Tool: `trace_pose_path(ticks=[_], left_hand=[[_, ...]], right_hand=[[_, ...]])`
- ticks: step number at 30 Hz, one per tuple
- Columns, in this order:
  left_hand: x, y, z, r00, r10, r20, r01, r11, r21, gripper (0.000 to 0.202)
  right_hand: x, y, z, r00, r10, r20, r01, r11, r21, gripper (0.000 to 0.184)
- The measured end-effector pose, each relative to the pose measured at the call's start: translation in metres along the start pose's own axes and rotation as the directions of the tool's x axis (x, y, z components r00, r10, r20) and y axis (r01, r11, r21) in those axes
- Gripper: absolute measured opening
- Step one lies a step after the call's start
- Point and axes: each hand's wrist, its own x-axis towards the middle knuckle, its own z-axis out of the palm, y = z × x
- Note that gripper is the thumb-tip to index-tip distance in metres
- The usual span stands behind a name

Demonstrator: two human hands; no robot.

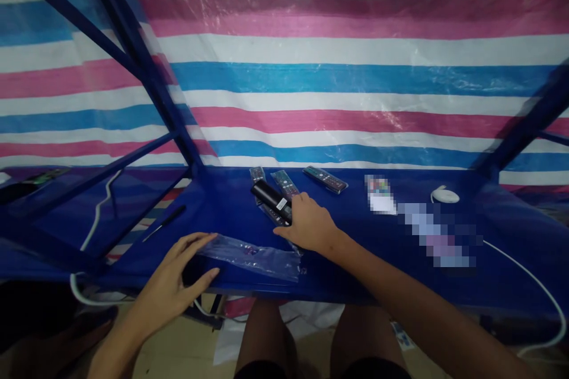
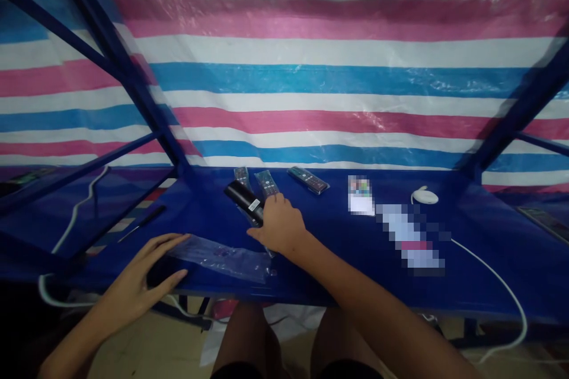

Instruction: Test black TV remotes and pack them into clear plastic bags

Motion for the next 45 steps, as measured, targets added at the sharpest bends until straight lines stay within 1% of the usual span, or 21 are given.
trace_pose_path(ticks=[1,2,3,5,7,9,11,13,15,17,19,20,21,24,27,29,32,35,37,40,45], left_hand=[[0.002,-0.001,0.0,1.0,-0.024,-0.011,0.024,1.0,0.001,0.06],[0.005,-0.003,-0.001,0.999,-0.047,-0.014,0.047,0.999,-0.008,0.06],[0.007,-0.005,-0.001,0.998,-0.064,-0.01,0.063,0.998,-0.024,0.06],[0.012,-0.008,-0.001,0.997,-0.068,0.019,0.069,0.996,-0.058,0.06],[0.018,-0.007,0.0,0.997,-0.056,0.057,0.06,0.995,-0.076,0.061],[0.025,-0.001,0.002,0.995,-0.051,0.092,0.06,0.993,-0.101,0.063],[0.034,0.01,0.005,0.991,-0.042,0.127,0.06,0.987,-0.147,0.063],[0.044,0.022,0.009,0.987,-0.018,0.159,0.048,0.981,-0.186,0.059],[0.051,0.032,0.012,0.98,0.02,0.197,0.021,0.979,-0.204,0.057],[0.055,0.038,0.014,0.97,0.059,0.235,-0.009,0.978,-0.209,0.067],[0.054,0.039,0.017,0.962,0.083,0.261,-0.03,0.979,-0.202,0.079],[0.053,0.038,0.019,0.96,0.09,0.266,-0.038,0.98,-0.194,0.079],[0.053,0.036,0.021,0.961,0.093,0.261,-0.045,0.982,-0.183,0.075],[0.054,0.031,0.029,0.969,0.089,0.229,-0.057,0.988,-0.143,0.057],[0.06,0.033,0.036,0.982,0.067,0.179,-0.049,0.994,-0.102,0.056],[0.066,0.036,0.039,0.985,0.056,0.164,-0.041,0.995,-0.091,0.056],[0.073,0.042,0.043,0.985,0.056,0.165,-0.041,0.995,-0.095,0.057],[0.077,0.044,0.045,0.985,0.058,0.161,-0.042,0.994,-0.104,0.057],[0.077,0.044,0.046,0.986,0.053,0.161,-0.036,0.993,-0.109,0.057],[0.076,0.044,0.048,0.986,0.05,0.158,-0.031,0.992,-0.122,0.057],[0.073,0.044,0.05,0.989,0.037,0.144,-0.021,0.993,-0.116,0.057]], right_hand=[[0.006,-0.004,0.003,0.999,-0.015,0.034,0.016,0.999,-0.031,0.06],[0.01,-0.006,0.005,0.998,-0.023,0.063,0.027,0.998,-0.056,0.059],[0.014,-0.005,0.008,0.997,-0.029,0.077,0.035,0.996,-0.079,0.054],[0.022,0.002,0.01,0.998,-0.032,0.06,0.039,0.992,-0.119,0.043],[0.032,0.019,0.008,1.0,-0.025,0.018,0.028,0.988,-0.155,0.039],[0.045,0.042,0.002,1.0,-0.01,0.02,0.013,0.985,-0.171,0.036],[0.059,0.066,-0.008,1.0,-0.015,0.027,0.019,0.984,-0.176,0.032],[0.069,0.086,-0.019,1.0,-0.018,0.018,0.02,0.983,-0.182,0.031],[0.07,0.102,-0.03,0.999,-0.036,-0.008,0.034,0.982,-0.185,0.032],[0.06,0.113,-0.041,0.995,-0.078,-0.062,0.068,0.986,-0.15,0.031],[0.038,0.121,-0.052,0.989,-0.095,-0.114,0.087,0.994,-0.067,0.03],[0.024,0.124,-0.057,0.989,-0.1,-0.112,0.098,0.995,-0.018,0.029],[0.009,0.128,-0.062,0.99,-0.112,-0.088,0.114,0.993,0.024,0.029],[-0.036,0.142,-0.072,0.996,-0.083,-0.038,0.085,0.994,0.072,0.035],[-0.073,0.158,-0.074,0.998,-0.043,0.038,0.038,0.993,0.116,0.048],[-0.09,0.167,-0.071,0.998,-0.01,0.065,0.002,0.994,0.109,0.052],[-0.107,0.176,-0.065,0.999,0.033,0.03,-0.035,0.996,0.076,0.049],[-0.118,0.18,-0.058,0.997,0.075,-0.017,-0.074,0.997,0.029,0.048],[-0.123,0.179,-0.053,0.997,0.066,-0.047,-0.067,0.998,-0.003,0.049],[-0.128,0.177,-0.048,0.998,0.034,-0.06,-0.037,0.998,-0.059,0.049],[-0.13,0.169,-0.049,0.998,-0.01,-0.066,0.004,0.996,-0.09,0.049]])
